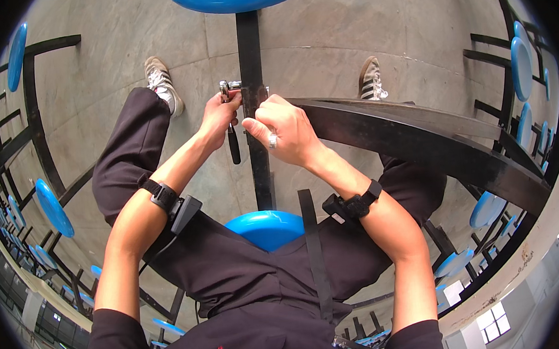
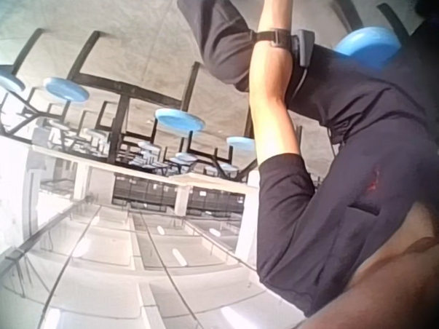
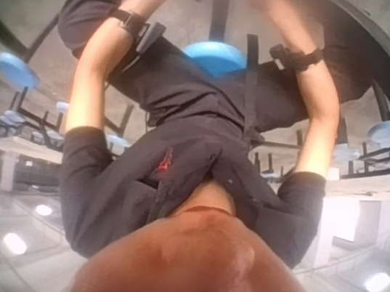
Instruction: The person tightens bolts and nuts on a dining table and stool structural assembly by hand and using a combination wrench.
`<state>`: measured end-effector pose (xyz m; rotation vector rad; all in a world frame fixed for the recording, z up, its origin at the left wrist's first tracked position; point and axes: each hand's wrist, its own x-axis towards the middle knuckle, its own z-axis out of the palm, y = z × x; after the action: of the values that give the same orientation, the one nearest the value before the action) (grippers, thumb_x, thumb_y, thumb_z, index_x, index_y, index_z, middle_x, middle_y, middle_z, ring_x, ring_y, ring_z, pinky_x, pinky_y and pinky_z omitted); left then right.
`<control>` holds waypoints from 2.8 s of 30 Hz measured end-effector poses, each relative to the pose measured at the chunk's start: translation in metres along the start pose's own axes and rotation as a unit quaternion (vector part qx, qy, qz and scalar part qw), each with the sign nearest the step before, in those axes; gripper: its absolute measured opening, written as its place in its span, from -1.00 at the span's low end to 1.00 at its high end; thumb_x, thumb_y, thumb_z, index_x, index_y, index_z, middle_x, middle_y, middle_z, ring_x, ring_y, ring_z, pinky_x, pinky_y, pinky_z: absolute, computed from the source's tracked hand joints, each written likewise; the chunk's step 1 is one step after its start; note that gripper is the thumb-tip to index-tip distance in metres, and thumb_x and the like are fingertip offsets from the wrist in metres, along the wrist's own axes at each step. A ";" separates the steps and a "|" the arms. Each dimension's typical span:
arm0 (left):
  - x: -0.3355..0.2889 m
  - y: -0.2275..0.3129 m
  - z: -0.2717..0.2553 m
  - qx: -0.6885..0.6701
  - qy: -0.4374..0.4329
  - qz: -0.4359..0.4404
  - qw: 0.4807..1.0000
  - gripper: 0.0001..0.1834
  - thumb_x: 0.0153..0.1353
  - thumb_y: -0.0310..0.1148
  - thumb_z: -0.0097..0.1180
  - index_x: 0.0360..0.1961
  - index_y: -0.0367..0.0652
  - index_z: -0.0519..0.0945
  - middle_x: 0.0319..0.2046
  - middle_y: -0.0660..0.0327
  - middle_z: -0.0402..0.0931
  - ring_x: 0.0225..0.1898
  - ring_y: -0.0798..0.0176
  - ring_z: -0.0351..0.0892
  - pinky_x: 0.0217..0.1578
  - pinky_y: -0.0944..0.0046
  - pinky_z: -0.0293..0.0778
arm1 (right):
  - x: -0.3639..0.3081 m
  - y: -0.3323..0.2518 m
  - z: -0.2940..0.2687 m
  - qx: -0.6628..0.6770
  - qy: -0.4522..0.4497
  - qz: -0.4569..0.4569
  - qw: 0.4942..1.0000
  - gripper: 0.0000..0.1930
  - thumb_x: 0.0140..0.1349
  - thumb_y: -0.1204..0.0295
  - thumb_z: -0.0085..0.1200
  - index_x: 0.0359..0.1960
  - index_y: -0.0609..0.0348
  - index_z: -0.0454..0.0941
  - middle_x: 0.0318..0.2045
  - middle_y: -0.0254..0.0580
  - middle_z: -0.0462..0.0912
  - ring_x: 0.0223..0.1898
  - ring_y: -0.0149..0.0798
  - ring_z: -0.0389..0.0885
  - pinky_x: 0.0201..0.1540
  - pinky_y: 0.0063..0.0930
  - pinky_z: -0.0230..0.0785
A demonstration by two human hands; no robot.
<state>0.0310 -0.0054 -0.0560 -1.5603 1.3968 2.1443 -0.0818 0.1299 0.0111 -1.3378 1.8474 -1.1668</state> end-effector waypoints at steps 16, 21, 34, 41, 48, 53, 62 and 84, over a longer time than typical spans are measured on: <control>0.002 0.003 0.002 -0.012 -0.013 -0.013 1.000 -0.95 0.25 -0.38 0.02 -0.30 -0.08 0.48 -0.49 0.46 0.33 -0.55 0.54 0.19 -0.54 0.44 0.20 | 0.012 0.019 -0.016 0.198 0.172 0.117 0.958 -0.40 0.37 -0.02 -0.23 -0.64 0.28 0.37 -0.70 -0.32 0.37 -0.60 -0.45 0.35 -0.48 -0.56 0.23; 0.001 0.002 0.000 -0.014 -0.012 -0.017 1.000 -0.95 0.25 -0.38 0.02 -0.30 -0.09 0.48 -0.47 0.46 0.33 -0.55 0.54 0.17 -0.54 0.44 0.19 | 0.020 0.014 -0.012 0.171 0.161 0.124 0.964 -0.39 0.37 -0.04 -0.25 -0.67 0.25 0.31 -0.71 -0.35 0.34 -0.62 -0.48 0.27 -0.53 -0.54 0.16; 0.003 0.000 0.003 -0.014 0.007 -0.017 1.000 -0.89 0.26 -0.32 0.06 -0.32 -0.11 0.50 -0.49 0.45 0.37 -0.58 0.54 0.17 -0.54 0.42 0.20 | 0.026 -0.004 -0.005 0.159 0.121 0.130 0.971 -0.45 0.37 0.01 -0.18 -0.63 0.24 0.30 -0.71 -0.37 0.28 -0.62 -0.49 0.21 -0.56 -0.48 0.12; 0.003 0.001 0.005 -0.015 0.009 -0.014 1.000 -0.90 0.25 -0.33 0.04 -0.30 -0.12 0.51 -0.49 0.44 0.39 -0.56 0.53 0.19 -0.53 0.42 0.21 | 0.015 -0.008 0.008 0.034 0.111 0.033 0.993 -0.56 0.33 0.17 -0.08 -0.63 0.22 0.32 -0.67 -0.10 0.32 -0.61 -0.04 0.30 -0.54 -0.30 0.17; 0.000 0.004 0.006 -0.025 -0.003 -0.006 1.000 -0.92 0.25 -0.36 0.02 -0.34 -0.09 0.51 -0.50 0.45 0.39 -0.55 0.53 0.21 -0.53 0.43 0.23 | 0.015 -0.003 0.009 -0.027 0.089 -0.026 0.995 -0.53 0.32 0.12 -0.09 -0.67 0.18 0.26 -0.69 -0.12 0.28 -0.62 -0.05 0.28 -0.52 -0.27 0.14; 0.000 0.005 0.005 -0.018 -0.002 -0.009 1.000 -0.92 0.25 -0.35 0.01 -0.32 -0.10 0.49 -0.48 0.43 0.39 -0.56 0.53 0.20 -0.53 0.43 0.21 | 0.023 -0.007 -0.005 0.164 0.097 0.148 0.971 -0.45 0.37 0.01 -0.21 -0.63 0.22 0.31 -0.70 -0.32 0.33 -0.61 -0.42 0.30 -0.52 -0.52 0.17; -0.004 0.010 0.006 -0.032 0.040 -0.076 0.996 -0.57 0.22 0.08 -0.05 -0.29 -0.12 0.42 -0.63 0.47 0.14 -0.63 0.52 0.08 -0.57 0.43 0.09 | 0.036 0.009 -0.017 0.220 0.149 0.191 0.945 -0.43 0.37 -0.05 -0.24 -0.62 0.18 0.36 -0.69 -0.39 0.37 -0.58 -0.51 0.33 -0.48 -0.59 0.19; 0.001 -0.002 0.000 0.140 0.125 0.006 0.982 -0.43 0.21 0.24 -0.17 -0.53 -0.09 0.33 -0.69 0.40 0.14 -0.67 0.43 0.09 -0.63 0.35 0.10 | 0.037 0.005 -0.019 0.204 0.111 0.190 0.954 -0.42 0.36 -0.06 -0.24 -0.57 0.21 0.41 -0.69 -0.36 0.37 -0.57 -0.49 0.37 -0.47 -0.58 0.20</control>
<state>0.0319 -0.0042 -0.0581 -1.7522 1.6981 1.7078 -0.1123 0.1015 0.0167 -0.6112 1.7785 -1.4254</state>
